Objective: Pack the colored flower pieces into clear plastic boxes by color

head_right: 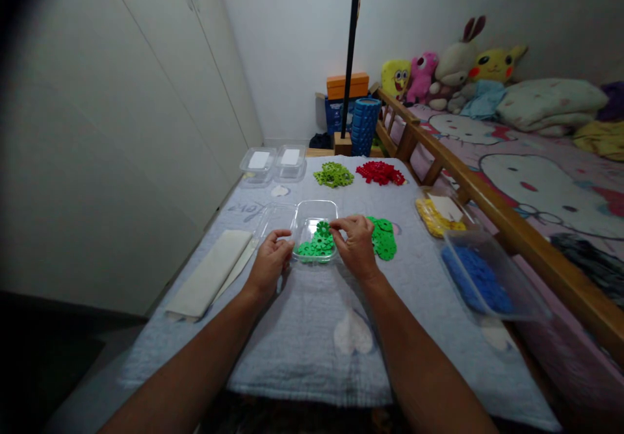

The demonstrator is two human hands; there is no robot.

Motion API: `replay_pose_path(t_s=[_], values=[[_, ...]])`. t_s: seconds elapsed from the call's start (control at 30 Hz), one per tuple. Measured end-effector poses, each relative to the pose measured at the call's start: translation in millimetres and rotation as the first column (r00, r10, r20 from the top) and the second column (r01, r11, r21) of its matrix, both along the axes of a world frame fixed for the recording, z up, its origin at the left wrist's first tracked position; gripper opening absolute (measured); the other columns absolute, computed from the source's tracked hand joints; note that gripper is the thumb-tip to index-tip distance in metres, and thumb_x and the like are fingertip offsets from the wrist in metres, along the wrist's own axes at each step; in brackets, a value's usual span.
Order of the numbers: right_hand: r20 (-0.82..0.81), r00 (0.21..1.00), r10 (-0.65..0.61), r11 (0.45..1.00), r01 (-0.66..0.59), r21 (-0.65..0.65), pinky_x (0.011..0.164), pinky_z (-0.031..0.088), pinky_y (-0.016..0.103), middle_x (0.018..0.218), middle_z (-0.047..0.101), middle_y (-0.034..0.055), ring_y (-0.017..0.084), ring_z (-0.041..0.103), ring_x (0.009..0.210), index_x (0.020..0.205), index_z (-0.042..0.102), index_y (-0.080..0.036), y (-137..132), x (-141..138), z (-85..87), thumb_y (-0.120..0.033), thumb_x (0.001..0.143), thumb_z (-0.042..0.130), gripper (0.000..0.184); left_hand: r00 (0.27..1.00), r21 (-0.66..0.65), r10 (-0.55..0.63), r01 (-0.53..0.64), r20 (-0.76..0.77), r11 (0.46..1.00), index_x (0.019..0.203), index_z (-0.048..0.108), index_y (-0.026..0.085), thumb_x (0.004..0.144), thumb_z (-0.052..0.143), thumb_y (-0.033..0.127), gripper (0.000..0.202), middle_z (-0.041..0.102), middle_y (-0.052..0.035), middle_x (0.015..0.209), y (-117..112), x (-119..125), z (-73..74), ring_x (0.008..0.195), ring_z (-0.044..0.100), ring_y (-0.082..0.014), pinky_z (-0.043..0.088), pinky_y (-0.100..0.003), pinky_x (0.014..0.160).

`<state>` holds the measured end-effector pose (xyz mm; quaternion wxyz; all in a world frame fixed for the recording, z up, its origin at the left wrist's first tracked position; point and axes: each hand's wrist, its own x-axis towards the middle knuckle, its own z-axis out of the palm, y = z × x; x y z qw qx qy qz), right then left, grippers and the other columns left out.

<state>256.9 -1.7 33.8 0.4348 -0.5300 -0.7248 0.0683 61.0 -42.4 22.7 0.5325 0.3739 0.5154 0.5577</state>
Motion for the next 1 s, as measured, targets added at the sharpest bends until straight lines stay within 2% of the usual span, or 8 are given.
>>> replay_pose_path(t_s=[0.17, 0.33, 0.47, 0.57, 0.7, 0.8, 1.0], values=[[0.014, 1.0, -0.026, 0.999, 0.025, 0.026, 0.103, 0.034, 0.044, 0.113, 0.075, 0.0052, 0.026, 0.056, 0.111, 0.098, 0.074, -0.025, 5, 9, -2.2, -0.024, 0.092, 0.054, 0.021, 1.0, -0.003, -0.006, 0.006, 0.013, 1.0, 0.101, 0.054, 0.022, 0.074, 0.071, 0.038, 0.036, 0.04, 0.0124, 0.054, 0, 1, 1.4, 0.043, 0.034, -0.0073, 0.024, -0.018, 0.041], [0.024, 0.972, -0.233, 0.972, 0.232, 0.042, 0.103, 0.033, 0.045, 0.119, 0.072, 0.0092, 0.028, 0.053, 0.114, 0.098, 0.073, -0.022, 16, 33, -10.3, -0.022, 0.09, 0.05, 0.024, 1.0, -0.013, 0.004, -0.004, 0.013, 1.0, 0.102, 0.054, 0.021, 0.074, 0.071, 0.039, 0.037, 0.041, 0.0122, 0.053, 0, 1, 2.3, 0.042, 0.032, -0.007, 0.023, -0.019, 0.041], [0.163, 0.923, -0.349, 0.935, 0.354, -0.001, 0.103, 0.029, 0.051, 0.128, 0.069, 0.0109, 0.033, 0.047, 0.119, 0.112, 0.071, -0.02, 25, 45, -20.8, -0.022, 0.089, 0.049, 0.032, 1.0, -0.002, -0.003, 0.003, 0.005, 1.0, 0.103, 0.054, 0.021, 0.075, 0.07, 0.038, 0.036, 0.039, 0.0122, 0.053, 0, 1, 0.2, 0.043, 0.032, -0.0073, 0.023, -0.019, 0.041], [0.33, 0.891, -0.31, 0.941, 0.337, -0.026, 0.105, 0.025, 0.058, 0.139, 0.063, 0.012, 0.036, 0.042, 0.126, 0.124, 0.066, -0.021, 29, 44, -29.2, -0.025, 0.09, 0.052, 0.037, 1.0, -0.005, -0.003, 0.003, 0.006, 1.0, 0.103, 0.054, 0.021, 0.075, 0.071, 0.038, 0.036, 0.039, 0.0121, 0.054, 0, 0, -2.2, 0.042, 0.032, -0.0071, 0.023, -0.018, 0.041], [0.491, 0.846, -0.21, 0.962, 0.268, -0.05, 0.106, 0.021, 0.066, 0.142, 0.061, 0.0095, 0.039, 0.038, 0.131, 0.12, 0.068, -0.026, 29, 39, -36.6, -0.027, 0.092, 0.054, 0.031, 1.0, -0.026, -0.002, 0.002, 0.003, 1.0, 0.103, 0.054, 0.022, 0.075, 0.071, 0.039, 0.037, 0.04, 0.0121, 0.054, 0, -1, -2.4, 0.042, 0.031, -0.0071, 0.023, -0.018, 0.041], [0.53, 0.83, -0.175, 0.963, 0.257, -0.084, 0.107, 0.019, 0.066, 0.137, 0.065, 0.0064, 0.038, 0.04, 0.129, 0.113, 0.07, -0.027, 29, 38, -37.2, -0.026, 0.09, 0.057, 0.026, 1.0, -0.029, -0.011, 0.01, -0.004, 1.0, 0.104, 0.053, 0.022, 0.075, 0.07, 0.039, 0.037, 0.04, 0.0124, 0.054, 0, 0, -0.7, 0.042, 0.032, -0.0071, 0.024, -0.018, 0.041], [0.498, 0.848, -0.181, 0.956, 0.271, -0.115, 0.108, 0.015, 0.063, 0.121, 0.073, 0.004, 0.034, 0.044, 0.122, 0.099, 0.075, -0.028, 29, 37, -33.0, -0.021, 0.09, 0.059, 0.02, 1.0, -0.02, -0.013, 0.013, 0.002, 1.0, 0.105, 0.052, 0.022, 0.076, 0.069, 0.039, 0.037, 0.039, 0.0128, 0.054, 0, 0, -1.4, 0.043, 0.032, -0.0074, 0.023, -0.018, 0.04]])
